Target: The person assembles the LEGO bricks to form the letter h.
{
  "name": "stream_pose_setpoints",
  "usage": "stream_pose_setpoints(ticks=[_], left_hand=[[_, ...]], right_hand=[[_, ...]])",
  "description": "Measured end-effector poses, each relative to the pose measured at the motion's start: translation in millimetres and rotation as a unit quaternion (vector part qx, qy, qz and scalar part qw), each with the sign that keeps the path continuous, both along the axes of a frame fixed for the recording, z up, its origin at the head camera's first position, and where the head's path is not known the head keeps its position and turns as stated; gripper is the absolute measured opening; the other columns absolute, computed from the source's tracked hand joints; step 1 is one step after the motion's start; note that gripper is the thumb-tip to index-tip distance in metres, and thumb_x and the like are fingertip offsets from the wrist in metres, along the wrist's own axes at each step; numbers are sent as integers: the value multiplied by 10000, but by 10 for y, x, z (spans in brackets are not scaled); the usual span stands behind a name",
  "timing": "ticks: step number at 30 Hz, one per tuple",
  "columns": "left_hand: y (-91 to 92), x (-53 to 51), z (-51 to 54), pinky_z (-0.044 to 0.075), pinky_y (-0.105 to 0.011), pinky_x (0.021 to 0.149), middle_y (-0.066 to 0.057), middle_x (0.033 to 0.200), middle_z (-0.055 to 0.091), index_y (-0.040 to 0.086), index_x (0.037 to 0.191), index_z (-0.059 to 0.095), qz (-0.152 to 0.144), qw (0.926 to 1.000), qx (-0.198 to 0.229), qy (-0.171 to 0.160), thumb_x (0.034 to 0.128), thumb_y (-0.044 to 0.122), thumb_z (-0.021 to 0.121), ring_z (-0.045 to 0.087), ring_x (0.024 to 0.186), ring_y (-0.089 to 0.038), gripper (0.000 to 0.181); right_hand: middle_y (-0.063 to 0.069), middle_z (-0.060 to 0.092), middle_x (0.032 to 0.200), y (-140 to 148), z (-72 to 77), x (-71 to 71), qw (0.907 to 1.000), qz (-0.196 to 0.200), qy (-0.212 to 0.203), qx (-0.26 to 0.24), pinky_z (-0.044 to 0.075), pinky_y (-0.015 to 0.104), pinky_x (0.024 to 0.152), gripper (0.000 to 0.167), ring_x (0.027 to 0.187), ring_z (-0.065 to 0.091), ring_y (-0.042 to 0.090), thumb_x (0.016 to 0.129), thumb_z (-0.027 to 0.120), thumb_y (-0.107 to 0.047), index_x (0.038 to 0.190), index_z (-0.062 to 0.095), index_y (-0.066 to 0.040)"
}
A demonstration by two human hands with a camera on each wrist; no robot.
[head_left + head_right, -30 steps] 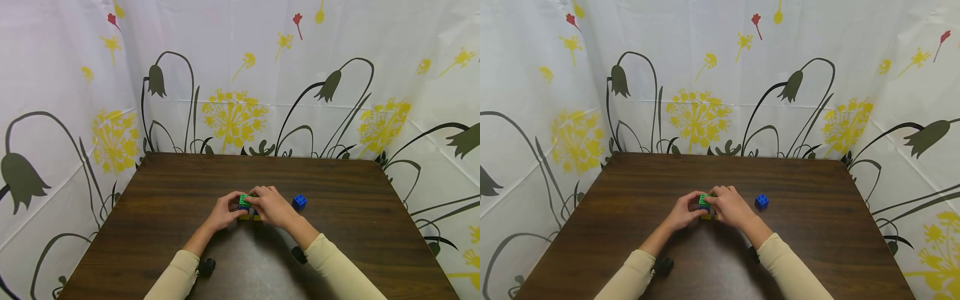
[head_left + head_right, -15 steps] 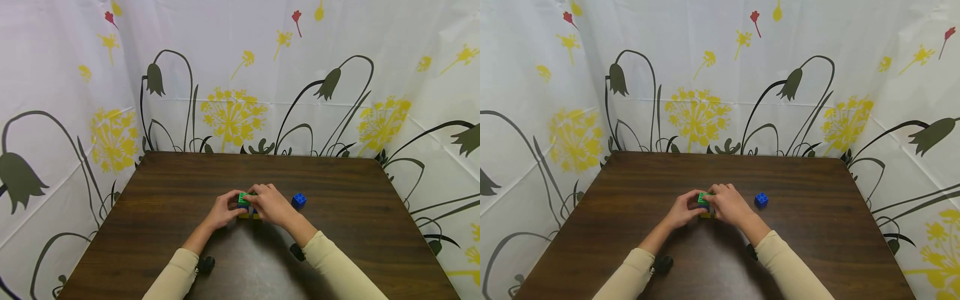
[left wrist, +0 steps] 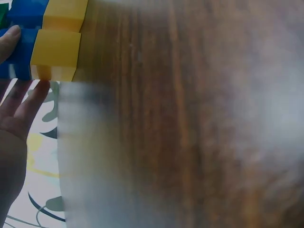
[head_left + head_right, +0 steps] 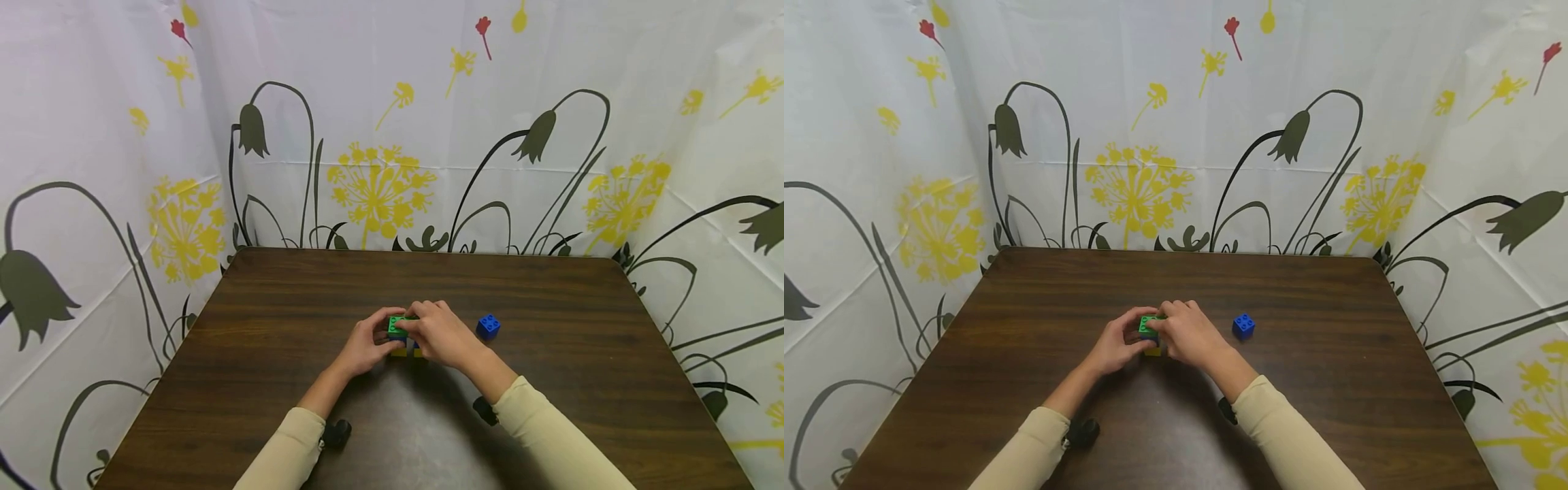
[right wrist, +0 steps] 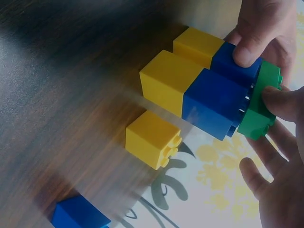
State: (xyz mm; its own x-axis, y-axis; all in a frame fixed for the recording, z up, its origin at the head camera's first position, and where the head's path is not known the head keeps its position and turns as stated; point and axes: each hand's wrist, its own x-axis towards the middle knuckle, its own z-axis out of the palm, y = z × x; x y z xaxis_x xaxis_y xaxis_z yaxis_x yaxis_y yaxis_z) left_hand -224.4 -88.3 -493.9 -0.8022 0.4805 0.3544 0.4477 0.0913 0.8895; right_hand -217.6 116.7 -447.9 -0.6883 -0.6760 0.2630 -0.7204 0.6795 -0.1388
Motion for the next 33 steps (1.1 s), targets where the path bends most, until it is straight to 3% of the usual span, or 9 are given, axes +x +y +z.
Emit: stream_pose_setpoints(ticks=[7,12,16,24,29,33], left_hand=[[22,14,11,535,-528,862,-203,1105,633,-57,1133,592,273,9973,313,606,770,-147,753,635,1036,-388,408],[17,5,14,551,-478,854,-183,1055,654,-33,1090,617,318,9977,214,551,775,-140,751,655,999,-374,359],[14,-1,29,553,-455,859,-198,1070,659,-50,1091,618,320,9982,149,492,778,-135,752,653,1004,-388,351],[1,20,87,558,-450,851,-175,1054,671,-48,1065,640,405,9973,-39,610,789,-107,757,662,991,-338,306],[7,26,99,565,-413,831,-175,1047,668,-49,1056,635,359,9941,-258,988,798,-67,763,670,983,-330,289],[2,-41,-36,571,-400,807,-179,1040,663,-50,1047,630,385,9905,-345,1277,764,-121,766,671,976,-339,321]], right_hand=[[22,656,1130,20,-38,-2,9992,27,-175,-356,473,390,916,327,994,600,184,895,731,-125,1217,718,-179],[40,627,1270,119,-150,0,9912,139,-669,-1131,540,341,865,422,1068,618,195,883,744,-114,1294,664,-165],[32,573,1357,244,-261,17,9831,-18,-943,-1572,556,321,812,525,1104,614,182,862,774,-162,1360,607,-164],[8,608,1311,349,-349,31,9851,66,-549,-1626,564,266,731,587,971,663,143,841,782,-77,1385,583,-171],[21,622,1286,352,-353,35,9896,61,-311,-1400,566,252,707,598,891,674,130,840,781,-68,1391,576,-177],[30,627,1280,351,-366,26,9924,82,-155,-1217,575,275,745,587,912,684,151,850,776,-92,1395,572,-167]])
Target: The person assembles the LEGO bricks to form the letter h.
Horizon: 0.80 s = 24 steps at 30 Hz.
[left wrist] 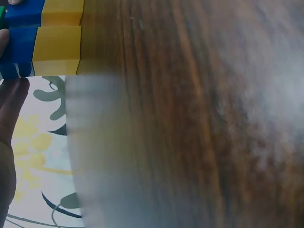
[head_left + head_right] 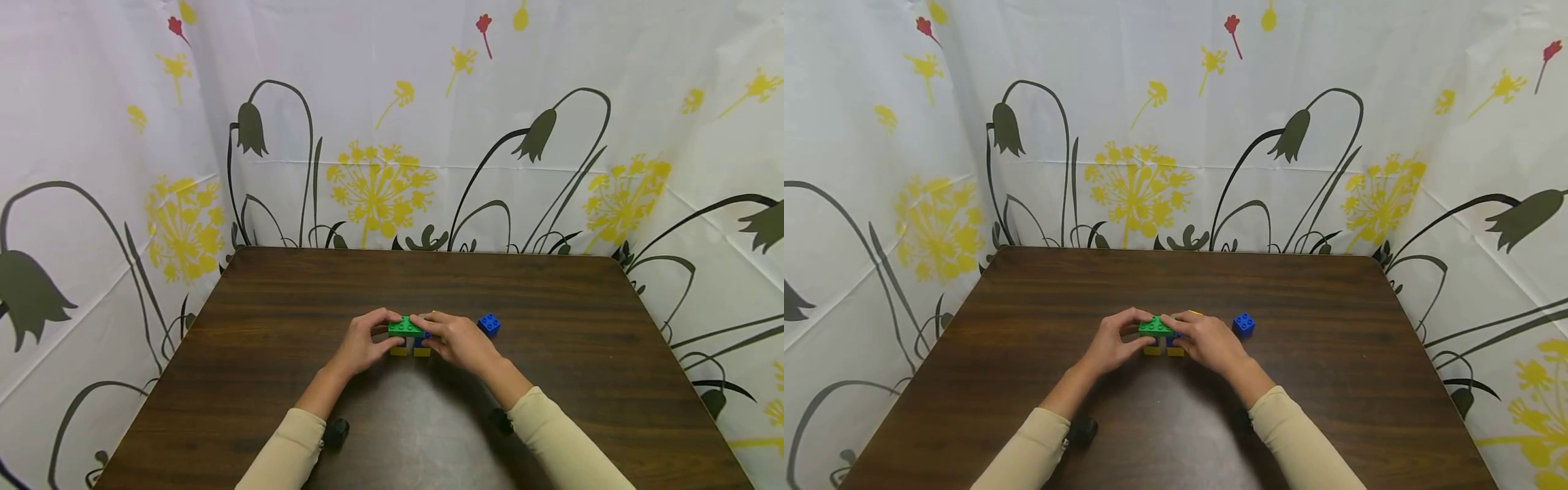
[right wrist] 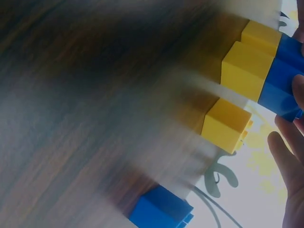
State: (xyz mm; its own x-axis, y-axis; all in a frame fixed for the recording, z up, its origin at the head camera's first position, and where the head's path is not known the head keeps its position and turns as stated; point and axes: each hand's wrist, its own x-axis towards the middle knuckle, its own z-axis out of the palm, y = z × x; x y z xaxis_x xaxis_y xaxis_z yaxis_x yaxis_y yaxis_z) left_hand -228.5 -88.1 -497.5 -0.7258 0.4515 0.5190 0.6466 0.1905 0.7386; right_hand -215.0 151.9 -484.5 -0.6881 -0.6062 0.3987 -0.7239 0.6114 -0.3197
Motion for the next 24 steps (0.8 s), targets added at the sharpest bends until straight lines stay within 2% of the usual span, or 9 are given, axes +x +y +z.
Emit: stream_pose_setpoints(ticks=[3,6,11,16,24], left_hand=[[-14,-68,-139,574,-389,799,-156,1045,662,-25,1057,631,44,9998,-58,170,736,-149,775,674,978,-324,373],[-25,-98,-193,572,-359,804,-110,1056,663,22,1068,635,71,9994,-131,311,729,-126,793,677,985,-286,403],[-35,-106,-195,564,-291,810,-32,1063,662,90,1072,641,132,9987,-221,447,741,-66,811,676,990,-213,403],[-43,-104,-176,558,-271,815,-10,1060,659,101,1069,642,114,9987,-268,408,750,-57,812,673,996,-184,394],[-62,-101,-172,549,-260,833,-24,1085,661,103,1087,639,91,9986,-420,324,778,-27,802,664,1019,-170,372]], right_hand=[[30,623,1284,2,0,-4,9999,25,72,116,574,297,783,590,975,682,183,850,777,-102,1398,568,-162],[30,625,1284,4,8,-1,9998,9,104,197,574,315,798,591,1029,672,215,851,778,-106,1399,567,-169],[61,653,1217,9,-8,11,9996,-100,69,262,578,313,778,597,946,688,207,858,774,-127,1410,556,-185],[69,644,1156,14,-33,21,9996,-133,-66,227,579,293,751,631,848,672,174,852,780,-126,1428,536,-203],[99,614,1293,18,-58,12,9997,-97,-180,121,573,338,811,623,1046,666,271,862,770,-123,1432,531,-200]])
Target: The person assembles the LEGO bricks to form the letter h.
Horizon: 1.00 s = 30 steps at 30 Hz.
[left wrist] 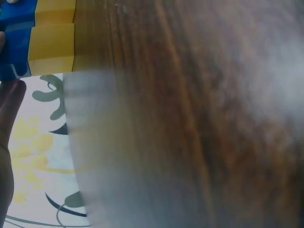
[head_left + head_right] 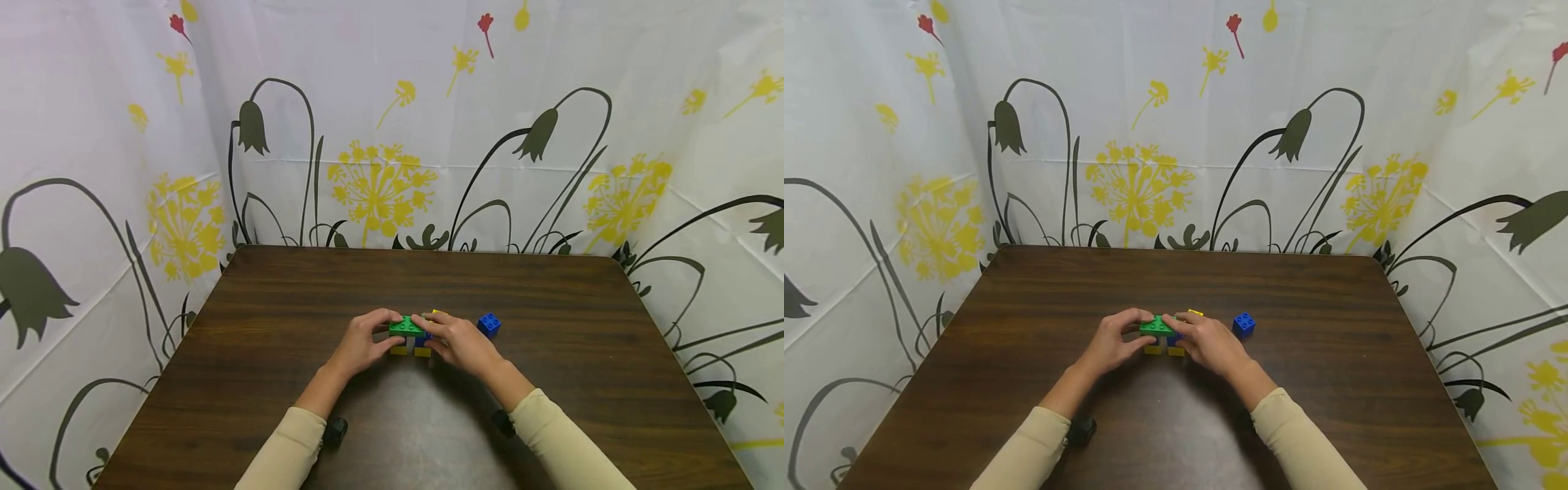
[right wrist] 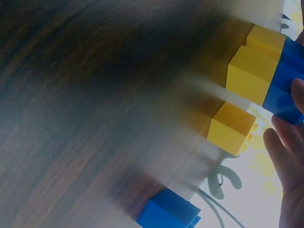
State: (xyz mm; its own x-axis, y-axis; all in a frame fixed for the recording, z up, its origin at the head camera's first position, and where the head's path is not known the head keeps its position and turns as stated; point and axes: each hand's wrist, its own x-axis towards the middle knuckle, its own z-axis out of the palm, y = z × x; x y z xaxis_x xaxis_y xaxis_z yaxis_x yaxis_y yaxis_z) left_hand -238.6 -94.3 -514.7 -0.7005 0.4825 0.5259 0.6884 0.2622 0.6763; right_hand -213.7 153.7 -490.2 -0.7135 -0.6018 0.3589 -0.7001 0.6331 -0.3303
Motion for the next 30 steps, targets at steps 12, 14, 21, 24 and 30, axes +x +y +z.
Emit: stream_pose_setpoints(ticks=[12,14,21,24,30], left_hand=[[-17,3,-30,552,-272,836,-23,1084,669,111,1090,654,-19,9999,104,-6,779,-27,804,665,1027,-181,372],[-16,2,-32,557,-282,829,-23,1078,676,114,1087,664,-29,9998,188,-17,794,8,799,670,1015,-179,339],[-14,-12,-32,556,-278,834,-9,1070,685,123,1078,675,-35,9997,244,-90,833,95,773,672,1005,-158,266],[-14,-23,-41,561,-281,823,-9,1058,685,123,1068,664,9,9997,221,-112,823,79,784,677,988,-174,276],[19,-19,-69,578,-376,798,-63,1053,683,102,1088,644,73,9967,425,-686,802,6,794,688,937,-272,337]], right_hand=[[84,647,1229,-23,-22,2,10000,13,0,-87,569,324,822,602,979,672,207,859,767,-88,1412,549,-178],[80,649,1229,-26,-32,3,9999,10,31,-104,566,321,832,603,990,670,204,858,767,-86,1412,548,-176],[75,652,1224,-34,-26,14,9998,-26,90,-169,565,328,834,607,1000,670,208,848,775,-75,1405,556,-171],[74,650,1232,-34,-25,20,9997,-28,76,-217,563,328,841,609,1014,669,213,847,775,-75,1406,555,-174],[65,634,1266,-24,-61,41,9997,-128,21,-221,565,317,833,614,1030,666,209,860,767,-99,1424,540,-188]])
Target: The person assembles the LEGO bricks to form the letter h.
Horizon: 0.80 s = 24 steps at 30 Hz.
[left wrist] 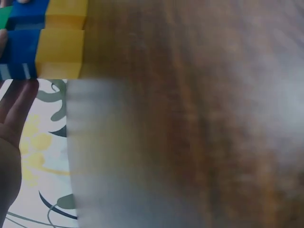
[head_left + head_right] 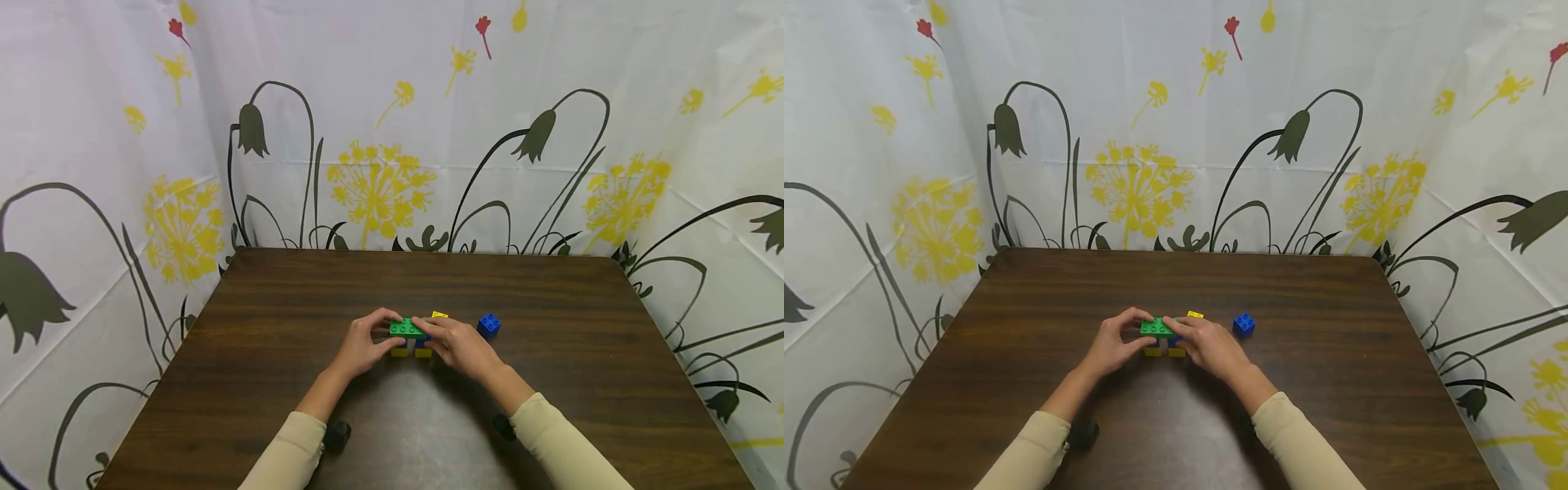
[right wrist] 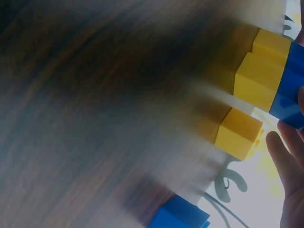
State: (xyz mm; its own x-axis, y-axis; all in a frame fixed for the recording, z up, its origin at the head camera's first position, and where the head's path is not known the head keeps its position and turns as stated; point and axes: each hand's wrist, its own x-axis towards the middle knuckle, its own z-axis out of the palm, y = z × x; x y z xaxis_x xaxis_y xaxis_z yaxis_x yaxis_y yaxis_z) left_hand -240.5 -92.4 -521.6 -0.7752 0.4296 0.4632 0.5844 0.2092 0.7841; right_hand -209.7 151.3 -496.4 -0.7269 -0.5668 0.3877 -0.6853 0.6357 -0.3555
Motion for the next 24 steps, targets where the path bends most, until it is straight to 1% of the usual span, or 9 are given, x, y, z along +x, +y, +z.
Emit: stream_pose_setpoints(ticks=[2,7,9,12,14,15,16,21,24], left_hand=[[12,28,30,577,-418,797,-102,1056,680,67,1102,637,-12,9996,114,-265,795,-32,788,687,923,-306,356],[24,136,250,559,-443,843,-176,1120,666,-30,1170,626,-78,9978,168,-644,806,-58,767,668,961,-343,391],[26,169,322,549,-443,868,-189,1140,657,-50,1192,621,-112,9972,127,-732,817,-50,759,657,988,-348,400],[28,185,355,530,-460,896,-201,1148,646,-64,1203,616,-158,9962,94,-856,830,-49,748,643,1023,-360,396],[27,190,354,518,-465,913,-201,1151,641,-58,1202,617,-164,9953,119,-943,835,-46,744,636,1045,-362,388],[28,190,352,513,-468,920,-202,1153,640,-56,1199,618,-165,9947,146,-1001,837,-47,742,633,1055,-364,383],[26,191,353,507,-469,928,-202,1157,640,-57,1196,620,-168,9940,163,-1071,837,-49,740,630,1066,-362,379],[23,177,315,514,-459,923,-201,1160,640,-49,1189,624,-135,9908,214,-1326,843,-51,734,633,1065,-351,363],[20,126,192,528,-449,902,-194,1158,643,-26,1195,627,-79,9900,260,-1383,846,-42,735,640,1046,-343,366]], right_hand=[[57,633,1271,3,-10,5,10000,5,-60,-17,564,313,835,620,1031,665,201,860,766,-94,1427,536,-195],[47,651,1256,23,11,-2,9997,65,-190,-131,564,314,835,667,1014,670,185,849,778,-97,1448,508,-212],[56,649,1262,49,23,-15,9993,50,-297,-211,566,324,828,696,960,681,180,848,787,-143,1468,480,-222],[66,656,1244,111,35,-41,9979,22,-512,-408,563,367,842,692,962,679,201,862,779,-243,1476,465,-212],[77,659,1235,160,30,-66,9962,-38,-627,-601,562,396,838,644,958,678,221,875,763,-284,1454,497,-187],[78,668,1212,183,29,-78,9954,-65,-652,-696,559,413,844,609,1001,671,236,885,753,-281,1436,520,-168],[81,672,1197,204,26,-89,9949,-102,-642,-771,562,418,830,572,990,673,238,893,745,-271,1414,545,-151],[63,672,1165,263,3,-146,9942,-454,-353,-905,575,387,747,436,925,685,227,890,741,-134,1313,638,-112],[47,652,1204,257,-15,-179,9947,-704,-374,-645,570,366,754,439,941,674,211,887,740,-110,1314,639,-123]])
